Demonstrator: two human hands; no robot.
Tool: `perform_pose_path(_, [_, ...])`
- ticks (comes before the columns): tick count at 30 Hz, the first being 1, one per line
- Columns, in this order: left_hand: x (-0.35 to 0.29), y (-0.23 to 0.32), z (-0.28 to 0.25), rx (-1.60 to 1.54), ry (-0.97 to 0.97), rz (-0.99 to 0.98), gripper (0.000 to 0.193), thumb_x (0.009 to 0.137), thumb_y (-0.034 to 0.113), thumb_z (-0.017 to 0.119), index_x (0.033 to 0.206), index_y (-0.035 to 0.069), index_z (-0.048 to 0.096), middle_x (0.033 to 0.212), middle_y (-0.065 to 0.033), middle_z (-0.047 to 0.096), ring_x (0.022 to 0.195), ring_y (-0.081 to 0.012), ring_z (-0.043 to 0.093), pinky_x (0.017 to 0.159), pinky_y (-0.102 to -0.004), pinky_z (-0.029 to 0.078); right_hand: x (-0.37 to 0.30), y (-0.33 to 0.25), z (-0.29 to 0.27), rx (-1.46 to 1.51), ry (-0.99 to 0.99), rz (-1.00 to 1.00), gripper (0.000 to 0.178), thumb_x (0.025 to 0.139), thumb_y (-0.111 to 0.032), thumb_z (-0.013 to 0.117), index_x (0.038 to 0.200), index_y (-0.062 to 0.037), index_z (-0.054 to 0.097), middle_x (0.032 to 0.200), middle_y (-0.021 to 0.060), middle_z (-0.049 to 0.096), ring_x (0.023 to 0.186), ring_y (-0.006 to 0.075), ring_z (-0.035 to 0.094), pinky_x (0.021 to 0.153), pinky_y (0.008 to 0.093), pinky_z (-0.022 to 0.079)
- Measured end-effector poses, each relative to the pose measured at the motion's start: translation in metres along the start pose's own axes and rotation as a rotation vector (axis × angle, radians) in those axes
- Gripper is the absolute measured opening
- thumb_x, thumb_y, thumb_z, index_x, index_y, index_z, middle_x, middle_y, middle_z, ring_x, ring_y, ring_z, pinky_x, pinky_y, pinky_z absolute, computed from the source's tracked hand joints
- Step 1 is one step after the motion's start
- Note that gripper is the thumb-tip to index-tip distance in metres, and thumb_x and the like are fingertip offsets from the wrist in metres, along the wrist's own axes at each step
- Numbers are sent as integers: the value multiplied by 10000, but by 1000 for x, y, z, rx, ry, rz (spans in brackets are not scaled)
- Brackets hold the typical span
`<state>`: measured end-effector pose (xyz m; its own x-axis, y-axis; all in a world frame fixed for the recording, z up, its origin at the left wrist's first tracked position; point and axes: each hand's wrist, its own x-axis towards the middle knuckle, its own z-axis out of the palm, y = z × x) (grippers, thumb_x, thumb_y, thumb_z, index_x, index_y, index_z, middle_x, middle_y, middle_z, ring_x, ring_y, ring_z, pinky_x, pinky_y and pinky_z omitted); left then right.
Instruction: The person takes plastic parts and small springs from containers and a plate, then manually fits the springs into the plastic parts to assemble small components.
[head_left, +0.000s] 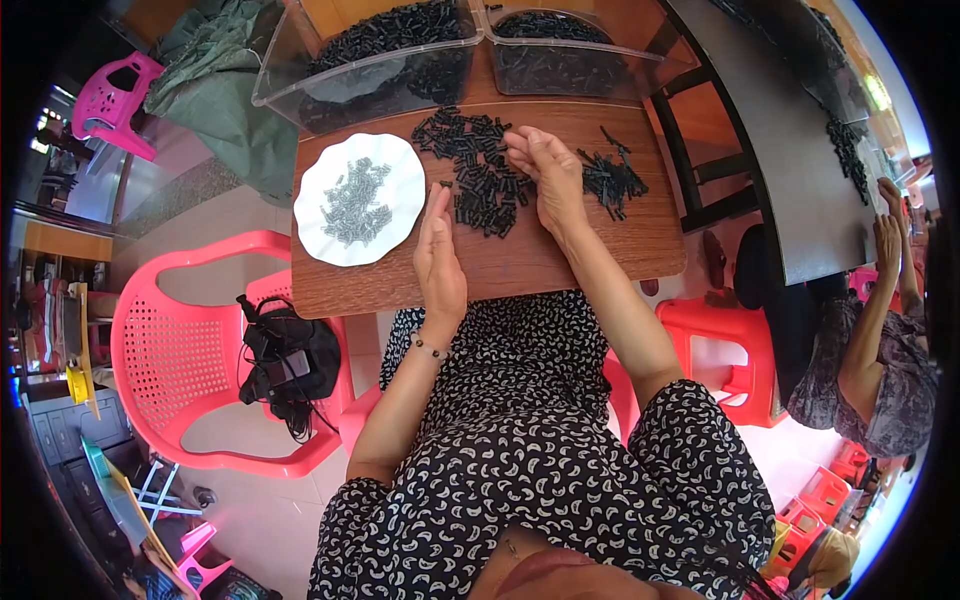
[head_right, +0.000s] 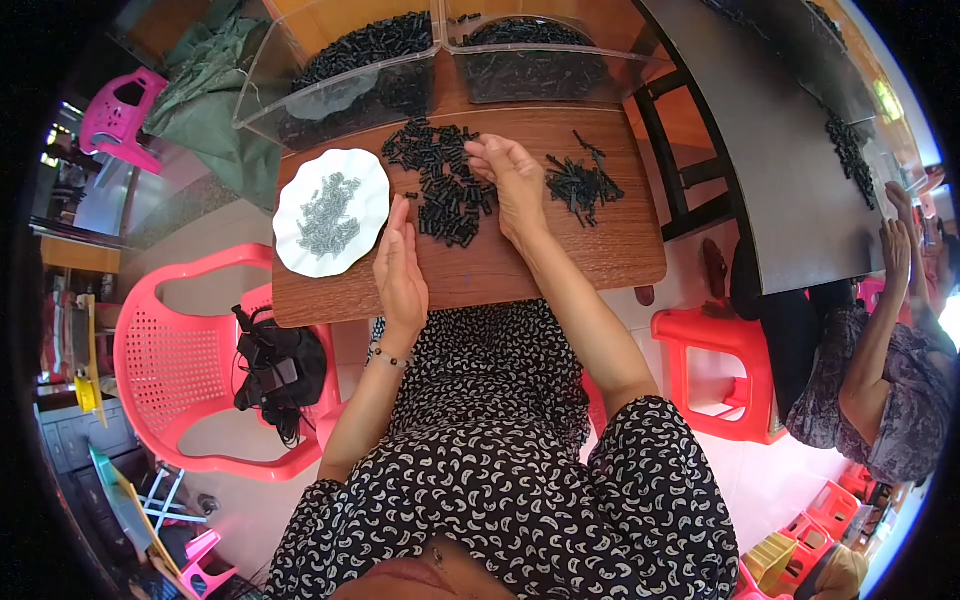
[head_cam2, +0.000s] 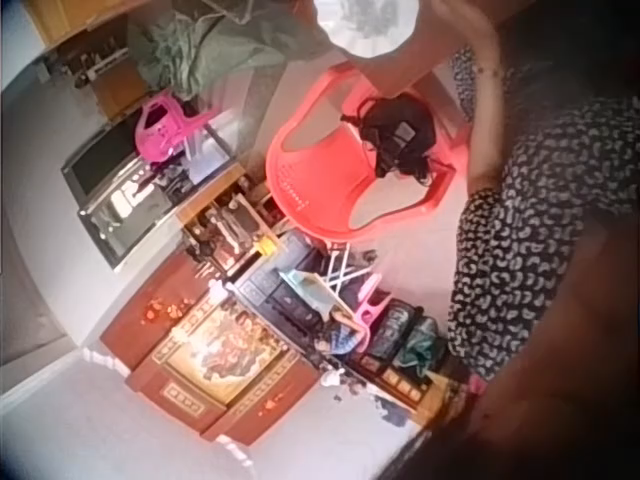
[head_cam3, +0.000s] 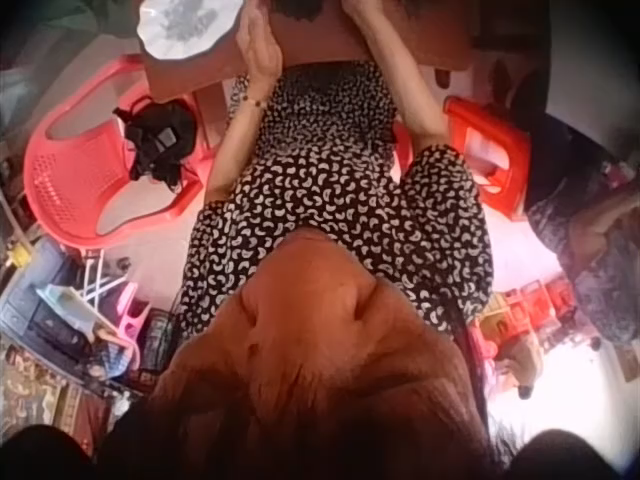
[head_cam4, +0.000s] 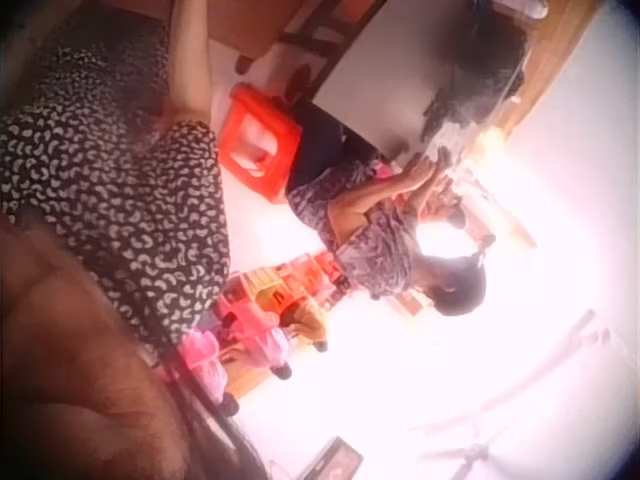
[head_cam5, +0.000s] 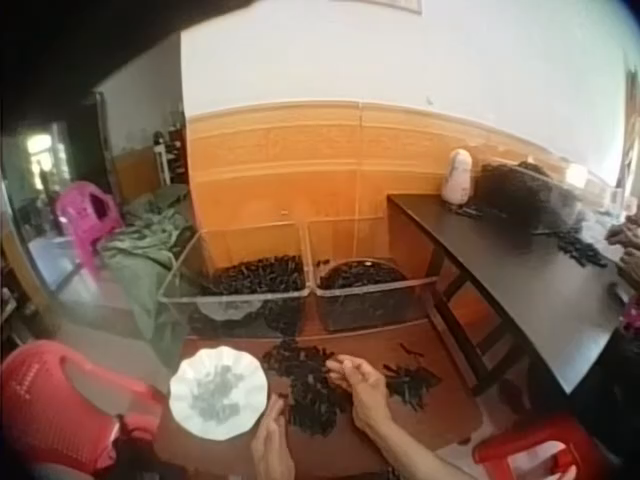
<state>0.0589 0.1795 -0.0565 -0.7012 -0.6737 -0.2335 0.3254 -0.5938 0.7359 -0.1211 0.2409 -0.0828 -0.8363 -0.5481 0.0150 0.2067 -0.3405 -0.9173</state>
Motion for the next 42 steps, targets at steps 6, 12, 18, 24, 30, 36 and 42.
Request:
perform_pose_path(6, [9, -28, -18, 171, -96, 360, 521, 1062, 266, 289, 1439, -93, 276, 1516, -198, 287, 1429, -253, 246, 1196, -382, 172, 1, -6, 2, 33, -25, 60, 321, 999, -281, 522, 1153, -11, 600, 1082, 116, 689, 919, 129, 646, 882, 270, 499])
perform_pose_path(12, [10, -30, -20, 117, -77, 353, 486, 1060, 263, 307, 1370, -104, 382, 1451, -211, 383, 1385, -267, 327, 1184, -396, 215, 8, -17, 9, 6, -2, 41, 311, 1002, -296, 517, 1075, -14, 625, 1007, 108, 708, 826, 102, 636, 785, 239, 503])
perform_pose_path(18, [12, -33, -22, 102, -91, 353, 432, 1051, 257, 359, 1303, -77, 469, 1380, -166, 460, 1322, -233, 398, 1156, -374, 256, 35, -48, 35, -105, -168, -163, 292, 993, -295, 539, 976, -24, 648, 881, 60, 696, 744, 59, 585, 678, 219, 479])
perform_pose_path(24, [11, -30, -25, 130, -91, 363, 444, 1047, 298, 380, 1273, -63, 505, 1358, -149, 481, 1289, -217, 422, 1130, -359, 281, 97, -104, 117, -512, -376, -468, 296, 968, -266, 562, 996, 11, 660, 890, 57, 699, 795, 78, 600, 725, 226, 486])
perform_pose_path(30, [11, -31, -19, 222, -79, 368, 437, 1046, 320, 388, 1226, -44, 551, 1335, -132, 508, 1242, -203, 465, 1073, -320, 343, 214, -67, 166, -1086, -531, -457, 451, 902, -400, 633, 1166, -34, 647, 1066, 122, 686, 1002, 214, 640, 885, 324, 488])
perform_pose_path(36, [2, -25, -16, 275, -50, 364, 404, 1043, 294, 394, 1178, -33, 588, 1309, -130, 532, 1237, -207, 475, 1055, -314, 355, 244, -45, 201, -1701, -526, -298, 930, 798, -754, 492, 1446, -94, 393, 1466, 264, 358, 1373, 415, 313, 1123, 497, 248])
perform_pose_path(42, [7, -23, -11, 319, -80, 385, 351, 1043, 222, 385, 1158, -31, 600, 1247, -101, 565, 1178, -187, 508, 1020, -299, 370, 267, -19, 198, -1710, -799, -226, 994, 765, -820, 446, 1522, -213, 235, 1583, 160, 133, 1435, 437, 110, 1154, 548, 160])
